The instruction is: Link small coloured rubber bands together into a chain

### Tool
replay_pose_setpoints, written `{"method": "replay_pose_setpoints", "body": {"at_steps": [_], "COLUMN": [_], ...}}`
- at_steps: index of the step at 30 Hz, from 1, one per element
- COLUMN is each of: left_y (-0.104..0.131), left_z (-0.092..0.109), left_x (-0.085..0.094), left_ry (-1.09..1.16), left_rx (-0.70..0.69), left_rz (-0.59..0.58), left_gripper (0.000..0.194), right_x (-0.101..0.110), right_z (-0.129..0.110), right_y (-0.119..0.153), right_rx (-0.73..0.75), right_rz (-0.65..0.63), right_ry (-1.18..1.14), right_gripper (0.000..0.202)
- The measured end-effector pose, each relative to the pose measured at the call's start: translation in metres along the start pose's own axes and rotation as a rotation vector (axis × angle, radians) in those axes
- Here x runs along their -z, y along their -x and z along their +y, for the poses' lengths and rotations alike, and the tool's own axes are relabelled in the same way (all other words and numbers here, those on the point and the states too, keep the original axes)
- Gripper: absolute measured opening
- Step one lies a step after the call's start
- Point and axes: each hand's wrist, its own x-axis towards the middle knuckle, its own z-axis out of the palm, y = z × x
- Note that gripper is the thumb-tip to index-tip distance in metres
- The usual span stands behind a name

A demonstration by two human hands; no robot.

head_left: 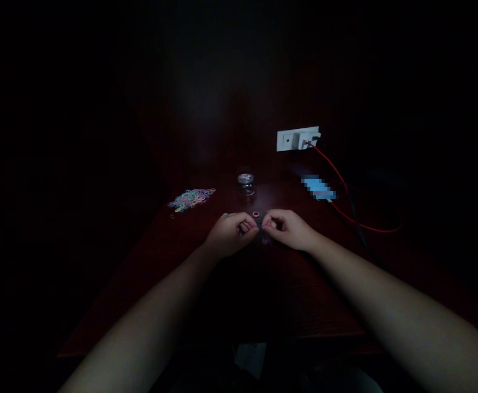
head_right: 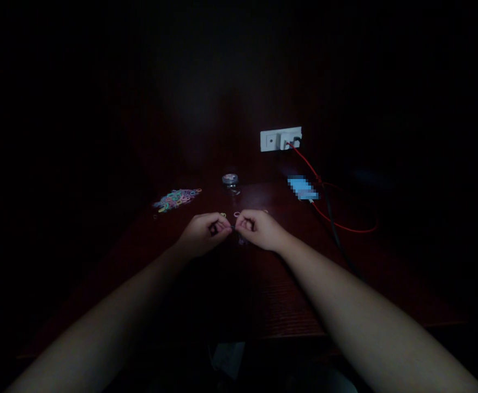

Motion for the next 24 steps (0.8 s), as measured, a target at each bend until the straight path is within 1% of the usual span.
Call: {"method": "replay_pose_setpoints", "body": {"at_steps": [4,8,13,19,21,24], "left_y": [-0.0005,-0.0013,-0.0005,0.0005,0.0003,-0.0001], "left_z": [-0.0010,-0.0006,-0.0001,-0.0054,-0.0056,-0.0043], "left_x": [0.0002,0.0010,0.0013,0.0006,0.0010,0.0016], "left_ry": [-0.016,-0.025,-0.018,-0.052,-0.051,-0.030], "left_rx": [0.001,-0.002,-0.001,0.021,0.008,-0.049], "left_rz": [-0.037,-0.036,0.013,0.088,0.111,0.074], "left_gripper": [0.012,0.011,0.010,0.012,0.013,0.016], "right_x": [0.0000,0.0000,0.0010,0.0006,0.0007,0.0008], "right_z": [-0.0002,0.0010,0.0023,0.0038,0.0042,0.0044], "right_y": [0.0001,0.0002,0.0004,0.0007,0.0008,0.0009], "right_rx": [-0.004,-0.006,-0.006,0.002,0.009,0.008], "right_rz": [-0.008,-0.011,-0.007,0.000,-0.001,-0.009], "right_ry": [-0.008,-0.031,0.000,0.004,0.008,-0.001], "right_gripper": [0.012,0.013,0.012,0.012,0.012,0.012]}}
